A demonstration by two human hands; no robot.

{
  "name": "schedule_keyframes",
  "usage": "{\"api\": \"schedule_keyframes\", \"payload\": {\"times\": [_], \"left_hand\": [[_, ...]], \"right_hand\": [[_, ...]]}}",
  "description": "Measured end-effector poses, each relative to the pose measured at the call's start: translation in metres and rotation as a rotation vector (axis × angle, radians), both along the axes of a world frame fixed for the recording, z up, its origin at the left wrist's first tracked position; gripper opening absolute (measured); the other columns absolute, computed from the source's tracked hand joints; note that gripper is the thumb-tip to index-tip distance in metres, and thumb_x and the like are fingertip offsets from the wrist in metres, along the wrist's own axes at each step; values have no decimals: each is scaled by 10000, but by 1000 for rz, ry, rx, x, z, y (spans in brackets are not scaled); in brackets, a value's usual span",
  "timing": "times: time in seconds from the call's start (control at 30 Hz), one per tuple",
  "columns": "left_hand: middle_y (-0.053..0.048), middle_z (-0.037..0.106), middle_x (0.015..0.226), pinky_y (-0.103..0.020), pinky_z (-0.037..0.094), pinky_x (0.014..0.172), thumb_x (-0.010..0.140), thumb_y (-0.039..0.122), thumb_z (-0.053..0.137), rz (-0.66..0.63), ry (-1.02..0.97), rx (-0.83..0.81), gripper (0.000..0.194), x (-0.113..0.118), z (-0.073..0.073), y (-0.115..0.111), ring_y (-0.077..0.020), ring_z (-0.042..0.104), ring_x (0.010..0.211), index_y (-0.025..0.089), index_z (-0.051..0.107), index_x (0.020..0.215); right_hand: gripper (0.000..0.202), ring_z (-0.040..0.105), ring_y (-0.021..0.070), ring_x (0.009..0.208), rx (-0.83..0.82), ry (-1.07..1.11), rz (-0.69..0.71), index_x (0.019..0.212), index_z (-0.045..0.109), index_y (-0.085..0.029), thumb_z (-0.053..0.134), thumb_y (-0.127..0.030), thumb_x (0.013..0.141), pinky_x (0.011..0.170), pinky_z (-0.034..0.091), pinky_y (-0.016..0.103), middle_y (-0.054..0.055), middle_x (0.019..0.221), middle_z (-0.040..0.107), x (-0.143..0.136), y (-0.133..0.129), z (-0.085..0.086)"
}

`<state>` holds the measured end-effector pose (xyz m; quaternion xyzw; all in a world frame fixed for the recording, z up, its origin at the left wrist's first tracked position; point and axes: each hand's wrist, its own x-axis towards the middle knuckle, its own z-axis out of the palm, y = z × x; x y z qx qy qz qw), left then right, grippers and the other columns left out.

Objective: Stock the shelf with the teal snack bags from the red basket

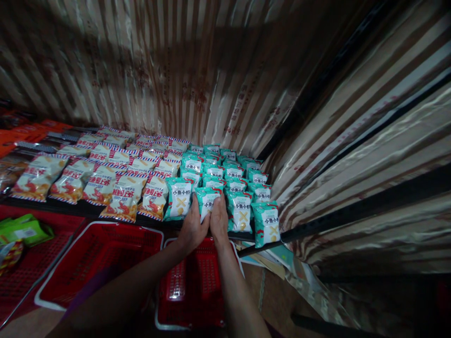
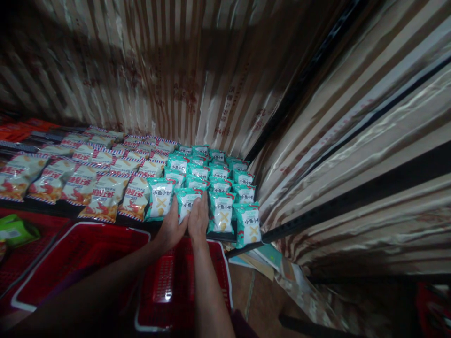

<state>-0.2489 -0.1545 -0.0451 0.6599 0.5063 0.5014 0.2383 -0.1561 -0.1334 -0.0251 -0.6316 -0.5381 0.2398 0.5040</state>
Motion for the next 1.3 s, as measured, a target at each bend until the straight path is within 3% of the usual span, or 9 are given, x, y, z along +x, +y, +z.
{"api": "schedule_keyframes", "payload": {"times": [0.3,0.8,1.3], "left_hand": [[-256,397,1409,-454,375,1069,873,275,435,8,-9,-26,697,0,2,-1,-299,409,1313,25,134,1449],[-241,361,1439,-451,331,1096,862,269,449,-30,-92,-88,713,1,7,3,-290,356,1348,32,130,1453],[-234,316,1468,-453,315,1107,871,299,441,-15,-74,-67,712,0,1,4,-297,321,1366,36,130,1455]], "right_hand": [[755,187,213,1424,24,-61,-8,1439,287,-80,187,-600,901,1172,136,432,139,1527,240,-3,-4,11],[676,234,185,1409,-4,-61,50,1431,321,-127,197,-554,922,1171,147,406,111,1513,291,-1,3,15],[646,263,192,1398,11,-55,27,1414,359,-144,220,-542,924,1157,182,417,109,1493,336,-2,5,10]]}}
